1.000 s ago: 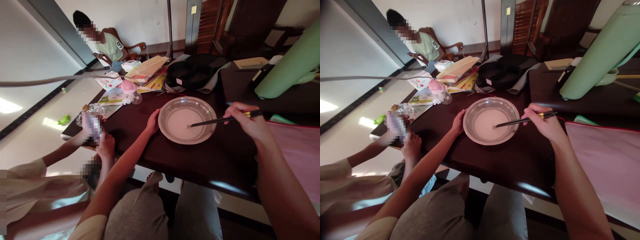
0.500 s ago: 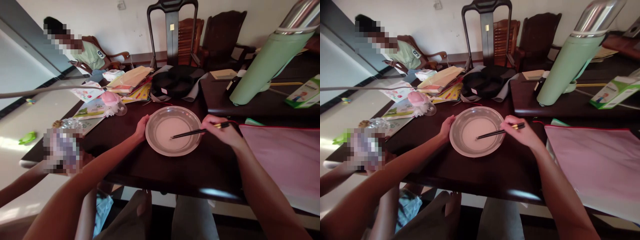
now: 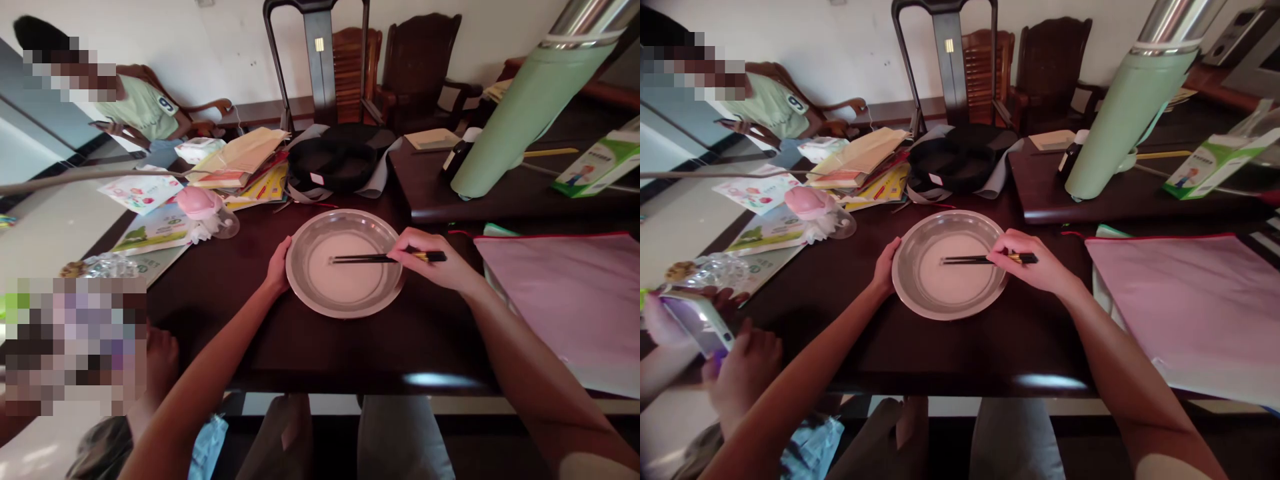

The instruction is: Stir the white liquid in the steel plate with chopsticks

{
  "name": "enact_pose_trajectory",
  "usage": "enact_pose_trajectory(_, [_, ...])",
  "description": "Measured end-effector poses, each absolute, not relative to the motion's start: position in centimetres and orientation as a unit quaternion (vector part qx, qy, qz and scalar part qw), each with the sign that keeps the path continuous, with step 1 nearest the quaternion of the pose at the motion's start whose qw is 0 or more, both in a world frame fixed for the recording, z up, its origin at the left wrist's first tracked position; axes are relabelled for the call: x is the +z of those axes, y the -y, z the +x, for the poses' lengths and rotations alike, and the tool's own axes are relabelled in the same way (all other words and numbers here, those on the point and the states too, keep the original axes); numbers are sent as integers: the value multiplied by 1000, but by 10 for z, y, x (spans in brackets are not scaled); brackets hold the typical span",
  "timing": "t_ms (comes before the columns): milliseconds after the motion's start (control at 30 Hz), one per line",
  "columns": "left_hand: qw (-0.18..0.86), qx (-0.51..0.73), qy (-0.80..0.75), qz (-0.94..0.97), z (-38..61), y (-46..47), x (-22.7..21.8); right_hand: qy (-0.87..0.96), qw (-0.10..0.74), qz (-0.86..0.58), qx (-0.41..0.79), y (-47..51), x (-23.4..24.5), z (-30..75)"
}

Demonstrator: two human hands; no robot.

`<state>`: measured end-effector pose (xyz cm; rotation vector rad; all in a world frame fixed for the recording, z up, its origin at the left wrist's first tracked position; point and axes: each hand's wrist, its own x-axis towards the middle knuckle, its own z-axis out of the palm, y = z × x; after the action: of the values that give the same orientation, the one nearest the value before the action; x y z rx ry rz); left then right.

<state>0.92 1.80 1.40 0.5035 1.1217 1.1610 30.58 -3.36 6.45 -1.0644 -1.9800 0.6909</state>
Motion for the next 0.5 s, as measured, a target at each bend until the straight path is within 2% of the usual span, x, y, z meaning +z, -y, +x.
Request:
enact_pose_trajectory(133, [639,531,-510,222,9,-18,11,720,462,-461,237,29,62,315])
enact_pose_trajectory(233, [626,538,-512,236,10,-19,10,683,510,-448,272,31,67,323])
enact_pose_trajectory(333, [619,542,-516,238,11,-19,11,720,447,-421,324,33,67,314])
enact_pose_trajectory(400, [626,535,-516,236,12,-19,13,759,400,-414,304,32,65,307])
enact_pose_trajectory(500, [628,528,-520,237,13,-18,16,760,418,-437,236,28,63,311])
